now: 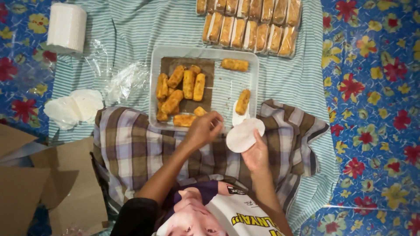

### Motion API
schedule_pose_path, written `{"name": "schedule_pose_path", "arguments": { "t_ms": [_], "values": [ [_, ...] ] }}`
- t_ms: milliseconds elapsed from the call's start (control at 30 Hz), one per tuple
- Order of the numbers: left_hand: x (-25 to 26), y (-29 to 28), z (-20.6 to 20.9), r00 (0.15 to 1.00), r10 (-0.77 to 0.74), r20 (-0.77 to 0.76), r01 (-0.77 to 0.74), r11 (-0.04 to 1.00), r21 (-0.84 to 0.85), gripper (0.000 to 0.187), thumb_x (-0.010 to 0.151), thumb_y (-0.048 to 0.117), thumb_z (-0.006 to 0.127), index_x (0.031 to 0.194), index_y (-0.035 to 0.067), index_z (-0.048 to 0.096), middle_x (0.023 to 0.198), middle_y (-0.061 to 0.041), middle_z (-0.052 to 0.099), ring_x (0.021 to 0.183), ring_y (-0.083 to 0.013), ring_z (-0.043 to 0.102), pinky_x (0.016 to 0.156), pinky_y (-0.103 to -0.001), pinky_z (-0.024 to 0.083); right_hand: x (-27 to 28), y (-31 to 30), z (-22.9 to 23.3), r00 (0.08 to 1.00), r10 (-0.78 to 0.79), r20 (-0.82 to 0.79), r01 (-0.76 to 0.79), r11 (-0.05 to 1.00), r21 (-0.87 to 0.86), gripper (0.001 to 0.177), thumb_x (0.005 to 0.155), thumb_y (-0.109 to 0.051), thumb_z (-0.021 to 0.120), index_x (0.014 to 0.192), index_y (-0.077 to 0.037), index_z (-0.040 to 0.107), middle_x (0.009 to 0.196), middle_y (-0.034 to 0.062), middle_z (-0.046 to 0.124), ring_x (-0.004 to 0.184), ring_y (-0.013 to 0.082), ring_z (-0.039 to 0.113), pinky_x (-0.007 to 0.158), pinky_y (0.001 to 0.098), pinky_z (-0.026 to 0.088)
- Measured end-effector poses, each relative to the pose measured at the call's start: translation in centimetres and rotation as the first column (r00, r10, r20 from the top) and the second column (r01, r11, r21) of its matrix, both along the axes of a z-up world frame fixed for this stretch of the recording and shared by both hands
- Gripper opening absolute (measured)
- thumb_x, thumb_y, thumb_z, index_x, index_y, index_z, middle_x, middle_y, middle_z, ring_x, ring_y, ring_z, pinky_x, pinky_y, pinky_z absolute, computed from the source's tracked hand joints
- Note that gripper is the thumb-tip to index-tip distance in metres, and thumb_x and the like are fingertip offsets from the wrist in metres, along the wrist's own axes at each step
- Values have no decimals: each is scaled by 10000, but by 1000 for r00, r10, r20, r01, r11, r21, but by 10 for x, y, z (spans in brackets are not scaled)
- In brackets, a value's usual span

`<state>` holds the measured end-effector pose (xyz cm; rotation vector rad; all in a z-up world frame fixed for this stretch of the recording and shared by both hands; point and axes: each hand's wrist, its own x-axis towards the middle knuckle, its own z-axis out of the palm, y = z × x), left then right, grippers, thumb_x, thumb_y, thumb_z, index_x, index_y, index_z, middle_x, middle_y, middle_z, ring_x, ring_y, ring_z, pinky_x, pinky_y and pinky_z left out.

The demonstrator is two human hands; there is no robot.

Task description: A person is individually wrapping fried snacks into small plastic bags while sitting on the floor.

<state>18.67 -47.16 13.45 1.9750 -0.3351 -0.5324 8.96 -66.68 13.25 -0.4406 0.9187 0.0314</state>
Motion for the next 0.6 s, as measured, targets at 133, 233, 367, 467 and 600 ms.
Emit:
{"name": "schedule_pose_path", "arguments": {
  "t_ms": [133,233,367,467,600],
  "values": [
    [25,13,-19,953,188,237,-196,981,10,143,865,124,742,1003,161,729,745,-92,728,662,-307,728,628,-373,578,-11,-42,-23,997,4,76,-5,1000,8,467,1009,-425,567,1385,-150,607,1400,99,643,1280,293,621,1105,553,479],
    [34,53,-18,855,275,440,-335,940,63,82,904,169,764,980,178,735,763,-65,706,714,-287,710,677,-362,563,-14,-66,-34,984,15,177,-15,1000,-2,533,1023,-489,481,1452,-181,546,1476,86,580,1333,307,573,1135,588,434],
    [24,133,-22,740,306,599,-467,875,130,81,934,59,737,1009,90,727,804,-125,697,754,-339,700,694,-391,551,-17,-81,-45,966,75,247,-79,997,3,601,1016,-541,428,1496,-187,504,1512,81,544,1364,320,537,1138,621,406],
    [9,194,-40,552,278,786,-608,780,151,85,975,117,776,1042,146,732,841,-54,668,749,-277,670,733,-354,548,-16,-84,-52,866,74,495,-141,985,100,692,1017,-527,518,1552,-100,416,1626,152,379,1433,404,427,1123,636,397],
    [-31,230,-41,457,305,836,-717,682,144,173,988,148,803,1123,79,720,938,-84,645,788,-302,643,733,-374,542,-12,-89,-71,824,37,565,-185,961,206,734,1010,-556,488,1582,-120,346,1623,184,363,1456,451,372,1133,719,307]
  ]
}}
